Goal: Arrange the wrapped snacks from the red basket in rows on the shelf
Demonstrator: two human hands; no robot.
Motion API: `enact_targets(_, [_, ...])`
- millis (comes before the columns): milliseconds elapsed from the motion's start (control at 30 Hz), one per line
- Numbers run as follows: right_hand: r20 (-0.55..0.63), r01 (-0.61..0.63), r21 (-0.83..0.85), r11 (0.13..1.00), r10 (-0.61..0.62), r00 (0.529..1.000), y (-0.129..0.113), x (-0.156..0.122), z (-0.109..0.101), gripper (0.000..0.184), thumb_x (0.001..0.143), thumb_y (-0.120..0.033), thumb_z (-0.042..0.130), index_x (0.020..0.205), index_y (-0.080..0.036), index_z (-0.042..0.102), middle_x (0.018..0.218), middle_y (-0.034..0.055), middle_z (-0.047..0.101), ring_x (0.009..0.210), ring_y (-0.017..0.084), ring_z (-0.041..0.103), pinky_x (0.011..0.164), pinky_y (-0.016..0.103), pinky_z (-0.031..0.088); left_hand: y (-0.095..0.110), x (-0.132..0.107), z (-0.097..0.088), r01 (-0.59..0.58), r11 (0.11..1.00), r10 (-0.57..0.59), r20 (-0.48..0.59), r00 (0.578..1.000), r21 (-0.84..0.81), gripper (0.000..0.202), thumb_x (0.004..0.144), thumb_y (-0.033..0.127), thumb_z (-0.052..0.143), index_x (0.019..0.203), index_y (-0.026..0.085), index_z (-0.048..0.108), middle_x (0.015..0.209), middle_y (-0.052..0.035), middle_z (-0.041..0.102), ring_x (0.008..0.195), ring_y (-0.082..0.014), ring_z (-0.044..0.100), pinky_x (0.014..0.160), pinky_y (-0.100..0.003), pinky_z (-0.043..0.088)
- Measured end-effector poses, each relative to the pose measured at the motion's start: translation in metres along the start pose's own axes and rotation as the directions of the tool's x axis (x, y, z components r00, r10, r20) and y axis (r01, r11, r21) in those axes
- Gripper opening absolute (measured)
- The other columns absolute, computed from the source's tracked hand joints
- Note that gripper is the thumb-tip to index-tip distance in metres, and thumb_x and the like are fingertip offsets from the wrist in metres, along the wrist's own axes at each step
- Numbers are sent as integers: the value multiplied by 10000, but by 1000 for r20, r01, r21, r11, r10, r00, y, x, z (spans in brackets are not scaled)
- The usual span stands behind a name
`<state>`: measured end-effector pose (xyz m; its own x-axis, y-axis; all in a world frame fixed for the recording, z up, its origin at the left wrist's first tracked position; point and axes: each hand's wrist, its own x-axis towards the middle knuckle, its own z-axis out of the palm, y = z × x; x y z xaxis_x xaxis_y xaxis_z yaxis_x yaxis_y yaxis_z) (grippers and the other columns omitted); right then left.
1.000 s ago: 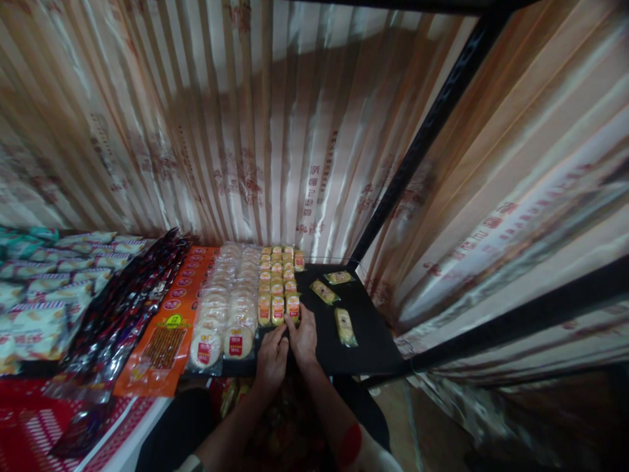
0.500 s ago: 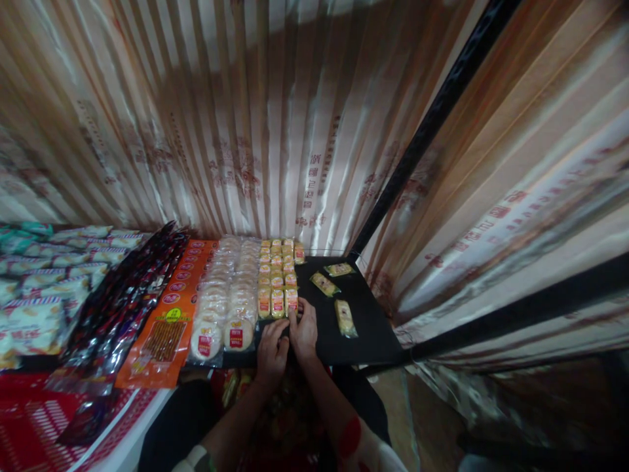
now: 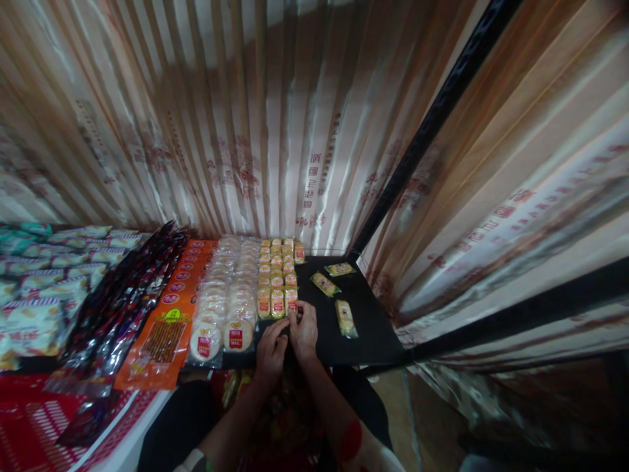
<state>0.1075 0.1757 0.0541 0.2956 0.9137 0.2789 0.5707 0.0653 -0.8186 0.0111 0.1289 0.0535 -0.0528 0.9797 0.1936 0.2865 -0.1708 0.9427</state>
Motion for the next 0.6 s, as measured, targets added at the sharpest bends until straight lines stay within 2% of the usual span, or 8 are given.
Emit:
enact_targets(233, [-23,54,34,998,-54,998,2,-2,-3,268,808,-361,387,926,-176,541,987,98,549,947,196,504,814,342,441,-4,-1,1,-13,1000,13,-7,1000,-6,335,769,184,407,1033,211,610,1117,-41,619,1068,-161,531,986,-355,388])
enact_targets(433, [-70,-10,31,999,12,998,-1,-5,-10,397,829,-375,340,1101,-133,498,1103,139,549,977,215,502,857,379,406,0,-1,-1,-39,998,39,6,999,53,333,740,140,403,975,208,629,1065,-39,642,1020,-156,554,949,-345,416])
enact_targets(600, [-91,-17,57,998,22,996,-2,-23,-22,399,836,-367,328,1102,-135,511,1088,139,563,1011,216,503,891,390,387,10,-14,-6,-82,991,75,74,994,104,281,752,134,381,878,177,628,942,-59,658,930,-160,567,868,-320,439])
